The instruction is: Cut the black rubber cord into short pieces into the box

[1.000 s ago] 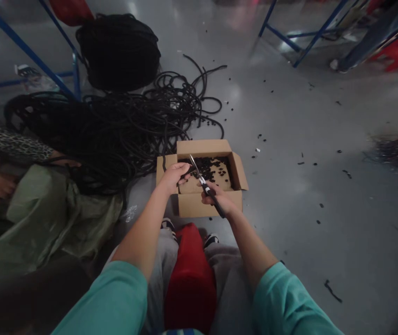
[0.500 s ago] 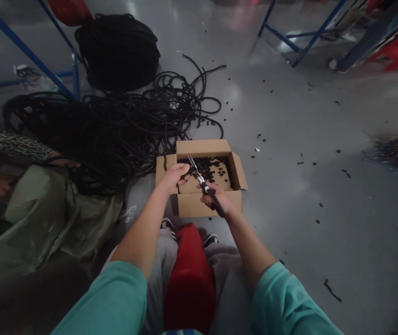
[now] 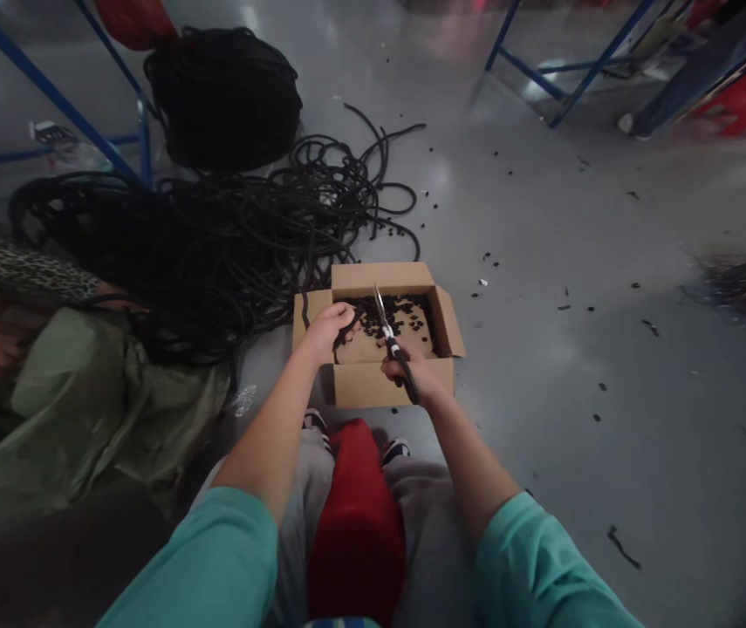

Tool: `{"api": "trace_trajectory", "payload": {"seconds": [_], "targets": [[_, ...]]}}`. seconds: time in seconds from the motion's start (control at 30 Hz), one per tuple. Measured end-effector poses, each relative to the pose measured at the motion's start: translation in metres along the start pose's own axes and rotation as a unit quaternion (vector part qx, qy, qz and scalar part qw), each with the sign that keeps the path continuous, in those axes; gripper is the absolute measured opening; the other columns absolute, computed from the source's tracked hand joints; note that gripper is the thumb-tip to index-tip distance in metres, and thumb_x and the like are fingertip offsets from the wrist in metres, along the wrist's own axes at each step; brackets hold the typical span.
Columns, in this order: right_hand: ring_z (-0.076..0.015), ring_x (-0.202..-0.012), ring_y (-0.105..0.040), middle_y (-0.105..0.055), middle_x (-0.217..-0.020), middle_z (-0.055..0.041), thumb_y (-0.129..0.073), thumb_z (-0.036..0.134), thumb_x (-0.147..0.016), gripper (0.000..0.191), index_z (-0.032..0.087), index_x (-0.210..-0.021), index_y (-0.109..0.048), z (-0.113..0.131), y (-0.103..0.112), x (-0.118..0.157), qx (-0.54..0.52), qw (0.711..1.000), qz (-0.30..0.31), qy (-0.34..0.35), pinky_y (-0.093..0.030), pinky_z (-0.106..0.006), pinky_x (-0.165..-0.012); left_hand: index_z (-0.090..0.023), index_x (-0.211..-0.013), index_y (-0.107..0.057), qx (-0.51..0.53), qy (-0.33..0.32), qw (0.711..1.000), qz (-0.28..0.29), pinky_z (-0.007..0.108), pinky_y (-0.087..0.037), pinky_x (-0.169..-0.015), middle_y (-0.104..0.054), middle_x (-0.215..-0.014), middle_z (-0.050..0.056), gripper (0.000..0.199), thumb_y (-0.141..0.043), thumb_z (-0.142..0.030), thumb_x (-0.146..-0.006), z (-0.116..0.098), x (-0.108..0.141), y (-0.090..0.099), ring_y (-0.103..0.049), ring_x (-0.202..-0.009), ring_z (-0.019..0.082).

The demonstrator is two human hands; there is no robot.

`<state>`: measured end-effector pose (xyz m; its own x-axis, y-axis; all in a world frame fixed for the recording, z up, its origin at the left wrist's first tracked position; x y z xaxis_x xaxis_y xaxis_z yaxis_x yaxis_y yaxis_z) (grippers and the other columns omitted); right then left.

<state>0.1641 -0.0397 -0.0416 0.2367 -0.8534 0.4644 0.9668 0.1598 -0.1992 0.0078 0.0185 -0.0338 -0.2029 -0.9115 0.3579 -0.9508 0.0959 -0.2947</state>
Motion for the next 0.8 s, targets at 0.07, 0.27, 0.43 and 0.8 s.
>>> {"api": "trace_trajectory", "payload": {"seconds": [0.07, 0.27, 0.43, 0.8], "targets": [[-0.0063, -0.046, -0.037, -0.045, -0.050, 0.0085, -0.058, 0.018, -0.049, 0.046, 0.017, -0.094, -0.050, -0.002, 0.000, -0.001, -0.013, 1.000, 0.012, 0.007, -0.025, -0.021, -0.045, -0.012, -0.073, -0.050, 0.021, 0.004, 1.000, -0.006, 0.019, -0.029, -0.043, -0.052, -0.055, -0.001, 0.013, -0.056, -0.023, -0.068, -0.001, -0.001, 0.002, -0.043, -0.042, 0.006], [-0.0071, -0.047, -0.039, -0.043, -0.053, 0.0082, -0.063, 0.027, -0.054, 0.047, 0.019, -0.097, -0.047, 0.000, 0.000, -0.003, -0.044, 0.996, -0.057, 0.053, -0.027, -0.021, -0.044, -0.011, -0.083, -0.050, 0.003, -0.011, 1.000, 0.022, 0.022, -0.037, -0.054, -0.054, -0.062, -0.002, 0.021, -0.058, -0.015, -0.064, 0.003, 0.000, -0.004, -0.048, -0.051, 0.007], [-0.0072, -0.048, -0.042, -0.041, -0.057, 0.0081, -0.066, 0.034, -0.056, 0.051, 0.021, -0.101, -0.045, 0.002, 0.005, -0.004, -0.092, 0.986, -0.115, 0.083, -0.033, -0.021, -0.045, -0.014, -0.087, -0.048, -0.136, 0.014, 0.985, 0.104, 0.021, -0.039, -0.058, -0.055, -0.070, -0.002, 0.028, -0.062, -0.014, -0.062, 0.026, 0.001, -0.023, -0.051, -0.064, 0.008], [-0.0076, -0.046, -0.047, -0.047, -0.058, 0.0071, -0.070, 0.035, -0.054, 0.051, 0.020, -0.097, -0.046, -0.004, 0.015, -0.007, -0.118, 0.981, -0.138, 0.066, -0.036, -0.021, -0.041, -0.014, -0.090, -0.049, -0.251, -0.034, 0.958, 0.131, 0.025, -0.042, -0.066, -0.058, -0.080, 0.002, 0.026, -0.058, -0.017, -0.066, 0.036, 0.007, -0.036, -0.054, -0.073, 0.011]]}}
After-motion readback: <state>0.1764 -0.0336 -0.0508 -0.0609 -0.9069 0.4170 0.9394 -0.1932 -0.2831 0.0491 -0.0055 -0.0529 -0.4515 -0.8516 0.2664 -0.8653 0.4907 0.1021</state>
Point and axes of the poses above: each hand's wrist, its own x-axis away from the middle knuckle, its own y-axis out of the back of the hand, z = x × y, the point moved 2 cm from there along -x, towards the middle knuckle
